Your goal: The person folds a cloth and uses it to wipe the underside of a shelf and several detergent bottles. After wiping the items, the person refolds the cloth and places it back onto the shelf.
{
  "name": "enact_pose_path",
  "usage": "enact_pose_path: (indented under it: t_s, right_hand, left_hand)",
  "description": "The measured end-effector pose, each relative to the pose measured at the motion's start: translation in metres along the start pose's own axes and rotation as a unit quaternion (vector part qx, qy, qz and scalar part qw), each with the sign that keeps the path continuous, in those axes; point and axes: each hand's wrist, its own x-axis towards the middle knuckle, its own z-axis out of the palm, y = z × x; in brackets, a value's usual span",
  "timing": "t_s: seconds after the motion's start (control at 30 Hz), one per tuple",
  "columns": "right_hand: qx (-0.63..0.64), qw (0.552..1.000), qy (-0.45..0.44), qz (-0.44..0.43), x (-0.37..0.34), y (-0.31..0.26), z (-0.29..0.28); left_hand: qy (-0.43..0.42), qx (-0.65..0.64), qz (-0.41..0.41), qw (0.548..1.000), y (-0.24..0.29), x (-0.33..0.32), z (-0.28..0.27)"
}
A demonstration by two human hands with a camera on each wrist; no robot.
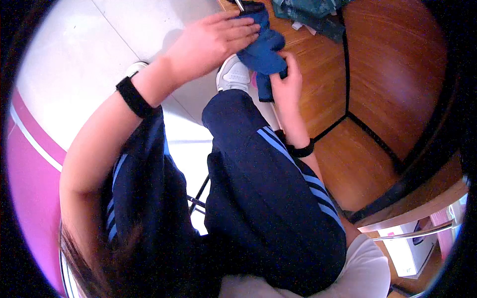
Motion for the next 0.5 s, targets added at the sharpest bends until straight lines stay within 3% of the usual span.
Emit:
enact_pose_path:
  t_s: [0.1,0.13,0.23,0.4,0.5]
  right_hand:
    - [0.024,0.997,-0.053,0.059,-0.019,0.025,-0.004]
    - [-0.036,0.997,-0.059,0.028,-0.023,0.025,-0.010]
    - [-0.062,0.994,-0.084,0.019,-0.037,0.018,-0.025]
    - [-0.076,0.995,-0.053,0.039,-0.067,0.032,-0.034]
    - [-0.099,0.994,-0.034,0.038,-0.084,0.048,-0.034]
  left_hand:
    - [-0.023,-0.027,-0.003,0.999,0.017,-0.003,0.000]
    - [-0.027,-0.023,-0.012,0.999,0.022,-0.004,-0.001]
    - [-0.039,-0.020,-0.018,0.999,0.029,-0.004,-0.002]
    - [-0.080,-0.032,0.071,0.994,0.048,-0.003,0.004]
    - [-0.085,-0.034,0.064,0.994,0.060,-0.004,0.006]
